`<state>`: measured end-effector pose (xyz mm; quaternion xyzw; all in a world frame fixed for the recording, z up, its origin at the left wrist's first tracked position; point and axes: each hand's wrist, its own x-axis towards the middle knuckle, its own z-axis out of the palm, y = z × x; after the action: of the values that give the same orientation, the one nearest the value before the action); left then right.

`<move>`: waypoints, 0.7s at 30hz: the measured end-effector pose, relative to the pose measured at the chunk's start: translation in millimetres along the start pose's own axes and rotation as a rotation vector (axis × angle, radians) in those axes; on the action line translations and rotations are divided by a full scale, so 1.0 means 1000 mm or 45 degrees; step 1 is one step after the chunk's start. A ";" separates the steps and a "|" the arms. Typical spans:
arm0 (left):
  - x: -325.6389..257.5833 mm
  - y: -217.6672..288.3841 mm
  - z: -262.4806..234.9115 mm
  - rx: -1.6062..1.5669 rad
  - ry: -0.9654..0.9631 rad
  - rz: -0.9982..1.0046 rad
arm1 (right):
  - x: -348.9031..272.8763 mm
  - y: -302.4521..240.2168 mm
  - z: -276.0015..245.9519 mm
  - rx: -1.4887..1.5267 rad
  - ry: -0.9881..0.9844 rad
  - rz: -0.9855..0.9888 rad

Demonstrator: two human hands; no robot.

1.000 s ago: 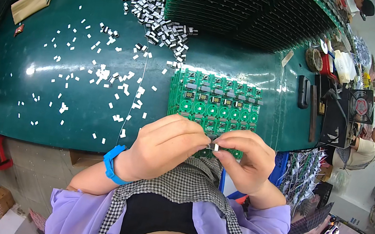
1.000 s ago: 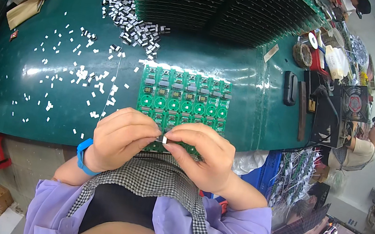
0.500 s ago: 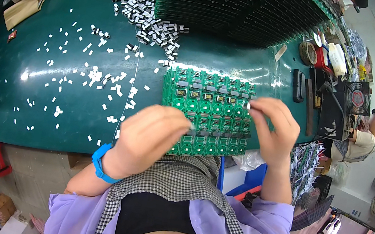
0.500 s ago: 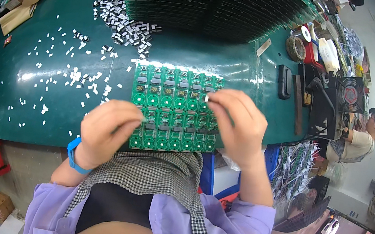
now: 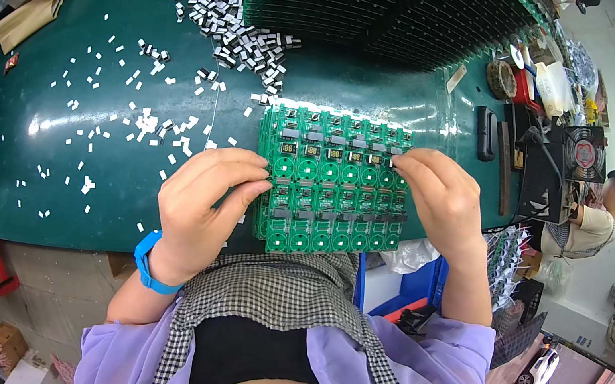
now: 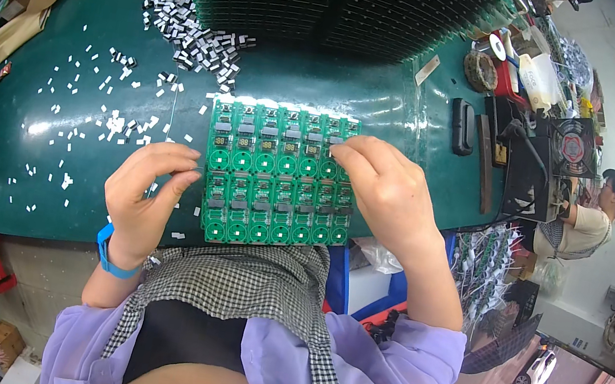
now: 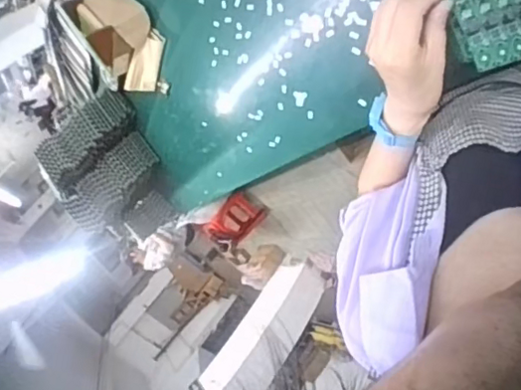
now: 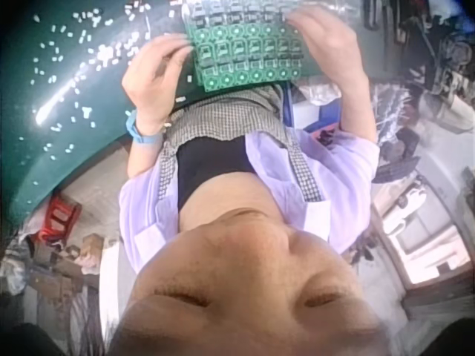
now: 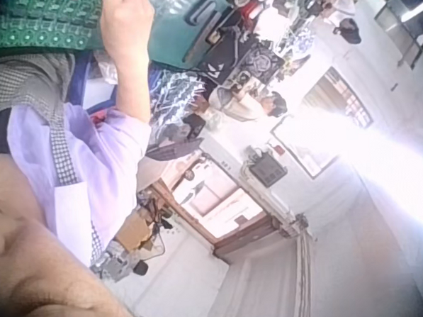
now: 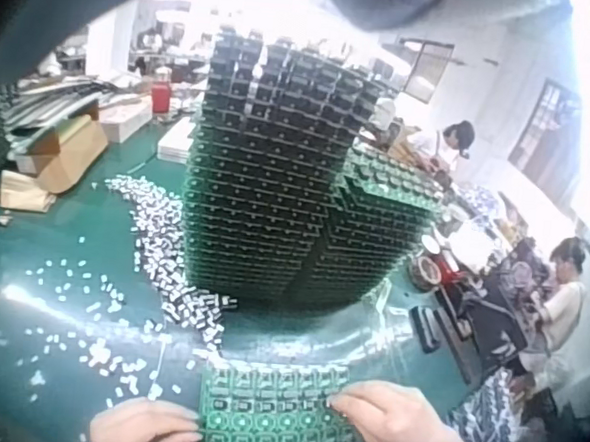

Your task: The person assembles small silver electronic components onto green circuit boards by hand.

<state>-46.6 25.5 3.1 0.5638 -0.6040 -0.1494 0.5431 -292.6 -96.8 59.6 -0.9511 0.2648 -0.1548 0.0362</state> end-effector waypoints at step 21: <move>0.001 0.004 0.004 -0.162 -0.091 0.050 | -0.001 -0.002 0.001 -0.011 0.010 -0.013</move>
<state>-52.1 24.3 5.1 0.5107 -0.6232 -0.1969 0.5587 -291.9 -94.3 58.8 -0.9520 0.2607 -0.1574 0.0302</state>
